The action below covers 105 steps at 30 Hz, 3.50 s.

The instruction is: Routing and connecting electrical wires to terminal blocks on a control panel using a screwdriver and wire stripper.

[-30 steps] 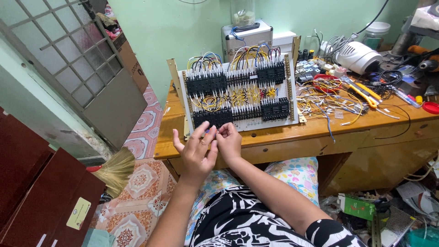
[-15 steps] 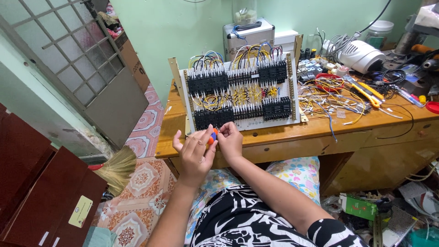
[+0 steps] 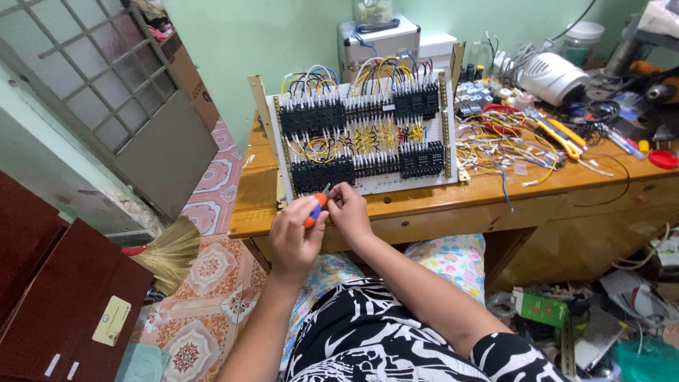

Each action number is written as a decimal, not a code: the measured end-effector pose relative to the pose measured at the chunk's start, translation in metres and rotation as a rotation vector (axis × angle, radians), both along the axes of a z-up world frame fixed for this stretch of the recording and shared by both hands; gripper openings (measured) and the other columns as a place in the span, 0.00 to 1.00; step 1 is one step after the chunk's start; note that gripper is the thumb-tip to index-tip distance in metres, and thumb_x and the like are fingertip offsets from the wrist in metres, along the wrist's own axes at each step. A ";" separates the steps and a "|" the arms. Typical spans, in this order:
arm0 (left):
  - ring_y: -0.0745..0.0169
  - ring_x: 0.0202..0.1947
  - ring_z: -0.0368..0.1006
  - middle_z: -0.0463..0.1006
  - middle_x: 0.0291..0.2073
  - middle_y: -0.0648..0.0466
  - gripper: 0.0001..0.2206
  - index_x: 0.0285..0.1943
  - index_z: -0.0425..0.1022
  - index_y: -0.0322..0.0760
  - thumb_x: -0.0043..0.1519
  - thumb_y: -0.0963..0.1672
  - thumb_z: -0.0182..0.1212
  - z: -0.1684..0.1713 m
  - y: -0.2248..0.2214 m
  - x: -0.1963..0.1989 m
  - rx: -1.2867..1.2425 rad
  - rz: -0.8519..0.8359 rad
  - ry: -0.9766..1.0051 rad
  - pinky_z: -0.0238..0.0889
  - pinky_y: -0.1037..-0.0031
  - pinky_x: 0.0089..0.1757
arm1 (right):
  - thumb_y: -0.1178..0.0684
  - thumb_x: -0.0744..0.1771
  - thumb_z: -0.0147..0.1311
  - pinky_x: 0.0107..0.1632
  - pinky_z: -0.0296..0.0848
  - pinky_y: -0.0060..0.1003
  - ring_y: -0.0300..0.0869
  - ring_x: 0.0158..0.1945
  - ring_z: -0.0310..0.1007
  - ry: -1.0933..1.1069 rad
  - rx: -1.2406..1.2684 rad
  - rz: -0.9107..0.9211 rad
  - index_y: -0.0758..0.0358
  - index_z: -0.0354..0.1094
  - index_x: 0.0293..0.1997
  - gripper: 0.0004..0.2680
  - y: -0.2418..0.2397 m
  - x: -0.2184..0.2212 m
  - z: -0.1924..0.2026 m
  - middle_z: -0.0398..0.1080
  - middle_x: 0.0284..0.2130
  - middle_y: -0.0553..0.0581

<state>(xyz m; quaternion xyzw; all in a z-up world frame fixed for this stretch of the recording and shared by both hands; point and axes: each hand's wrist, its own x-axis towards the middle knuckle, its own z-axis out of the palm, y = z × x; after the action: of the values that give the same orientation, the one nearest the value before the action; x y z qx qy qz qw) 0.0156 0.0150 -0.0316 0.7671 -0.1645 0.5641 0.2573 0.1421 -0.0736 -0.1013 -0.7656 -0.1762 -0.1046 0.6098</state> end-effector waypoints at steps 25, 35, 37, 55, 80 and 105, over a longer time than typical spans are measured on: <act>0.61 0.48 0.75 0.77 0.46 0.57 0.04 0.49 0.71 0.51 0.72 0.48 0.55 -0.082 0.134 0.065 -1.535 -0.598 0.200 0.69 0.64 0.55 | 0.48 0.62 0.67 0.50 0.73 0.45 0.50 0.49 0.71 -0.466 -0.772 -0.441 0.47 0.79 0.44 0.08 -0.300 0.136 0.028 0.72 0.40 0.53; 0.64 0.46 0.74 0.75 0.45 0.55 0.09 0.60 0.66 0.49 0.73 0.46 0.50 -0.068 0.117 0.055 -1.406 -0.557 0.231 0.72 0.69 0.53 | 0.52 0.65 0.65 0.48 0.70 0.39 0.46 0.40 0.75 -0.300 -0.336 -0.220 0.50 0.79 0.42 0.04 -0.288 0.171 0.072 0.76 0.32 0.53; 0.63 0.46 0.74 0.74 0.46 0.54 0.10 0.62 0.66 0.48 0.73 0.46 0.49 -0.072 0.119 0.056 -1.395 -0.563 0.225 0.72 0.68 0.53 | 0.49 0.66 0.66 0.44 0.69 0.32 0.35 0.36 0.73 -0.198 -0.187 -0.258 0.44 0.79 0.45 0.05 -0.285 0.172 0.096 0.75 0.31 0.46; 0.59 0.46 0.69 0.71 0.45 0.49 0.15 0.67 0.64 0.36 0.72 0.43 0.49 -0.066 0.112 0.049 -1.393 -0.547 0.223 0.69 0.64 0.52 | 0.57 0.68 0.61 0.36 0.78 0.23 0.36 0.32 0.76 0.109 0.338 -0.024 0.59 0.75 0.47 0.05 -0.288 0.183 0.194 0.76 0.34 0.54; 0.66 0.47 0.68 0.71 0.46 0.54 0.18 0.74 0.62 0.44 0.74 0.44 0.48 -0.056 0.096 0.044 -1.285 -0.386 0.298 0.71 0.70 0.54 | 0.48 0.69 0.57 0.55 0.60 0.52 0.51 0.49 0.68 -0.240 -0.550 -0.720 0.55 0.80 0.44 0.07 -0.441 0.152 0.056 0.76 0.39 0.53; 0.63 0.45 0.67 0.70 0.45 0.49 0.22 0.76 0.55 0.33 0.72 0.42 0.48 -0.081 0.103 0.059 -1.194 -0.436 0.217 0.66 0.69 0.55 | 0.40 0.69 0.56 0.56 0.61 0.54 0.54 0.56 0.68 0.061 -1.235 -0.460 0.46 0.81 0.46 0.10 -0.389 0.206 0.098 0.75 0.49 0.54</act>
<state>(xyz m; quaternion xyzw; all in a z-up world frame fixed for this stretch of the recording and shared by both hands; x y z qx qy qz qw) 0.0748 0.1179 -0.1126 0.4937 0.0524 0.4126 0.7637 0.3484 -0.4622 -0.0034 -0.9954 -0.0184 -0.0902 0.0252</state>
